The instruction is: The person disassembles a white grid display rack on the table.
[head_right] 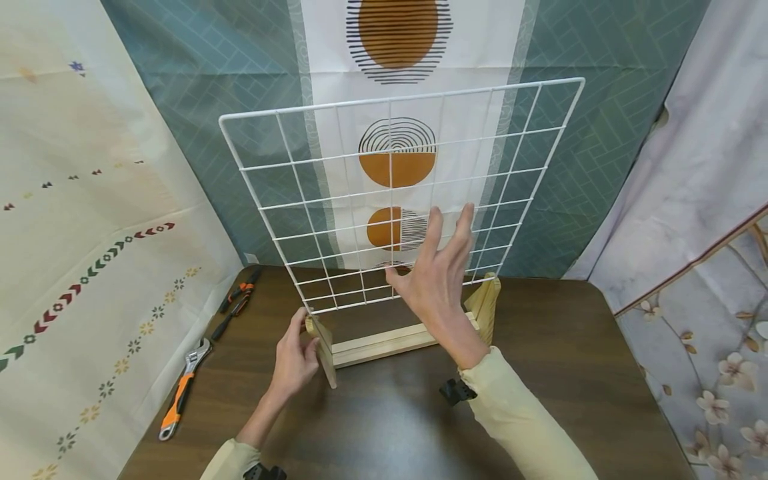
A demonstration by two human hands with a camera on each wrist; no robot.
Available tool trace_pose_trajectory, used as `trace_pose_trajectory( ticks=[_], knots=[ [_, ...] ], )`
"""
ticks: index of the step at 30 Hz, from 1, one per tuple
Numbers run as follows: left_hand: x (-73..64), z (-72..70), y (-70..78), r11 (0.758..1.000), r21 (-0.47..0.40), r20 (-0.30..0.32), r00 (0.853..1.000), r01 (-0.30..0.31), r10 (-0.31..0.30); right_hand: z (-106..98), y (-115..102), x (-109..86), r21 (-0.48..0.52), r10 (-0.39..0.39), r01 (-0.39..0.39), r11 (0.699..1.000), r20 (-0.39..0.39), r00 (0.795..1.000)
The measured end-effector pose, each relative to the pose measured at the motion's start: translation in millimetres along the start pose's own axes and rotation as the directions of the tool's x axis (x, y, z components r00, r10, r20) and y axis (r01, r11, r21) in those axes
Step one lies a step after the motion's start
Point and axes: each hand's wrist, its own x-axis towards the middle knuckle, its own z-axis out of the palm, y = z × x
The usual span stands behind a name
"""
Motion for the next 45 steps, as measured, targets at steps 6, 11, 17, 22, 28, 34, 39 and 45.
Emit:
trace_pose_trajectory(
  ticks=[6,11,17,22,28,34,39,45],
  knots=[
    [-0.5,-0.2,-0.2,1.0,-0.004,0.003,1.0,-0.006,0.006,-7,-3,5.8,-0.007,0.031,-0.031,0.999,0.015,0.999],
    [0.4,-0.2,-0.1,1.0,-0.009,0.006,1.0,0.009,-0.009,-13,-3,9.9,-0.034,0.055,-0.055,0.998,0.022,0.998],
    [1.3,-0.3,0.4,1.0,0.002,0.007,1.0,0.027,-0.027,-19,5,9.8,-0.053,0.075,-0.074,0.996,0.018,0.997],
    [1.1,-0.7,0.9,0.999,0.007,0.008,0.999,0.031,-0.031,-23,12,6.2,-0.053,0.097,-0.095,0.994,0.025,0.995],
    [0.3,-1.3,0.7,0.999,0.002,0.02,0.999,0.047,-0.047,-30,19,1.2,-0.06,0.104,-0.101,0.993,0.039,0.994],
    [-1.9,-3.1,0.0,1.0,0.008,0.013,0.999,0.03,-0.03,-33,26,-2.3,-0.07,0.141,-0.138,0.988,0.04,0.989],
    [-2.4,-3.7,-0.1,1.0,0.01,0.015,0.999,0.028,-0.028,-34,30,-5.7,-0.067,0.18,-0.177,0.982,0.042,0.983],
    [-2.8,-4.1,0.4,0.999,0.013,0.014,0.999,0.037,-0.037,-38,36,-8.1,-0.078,0.201,-0.197,0.977,0.05,0.978]
  ],
)
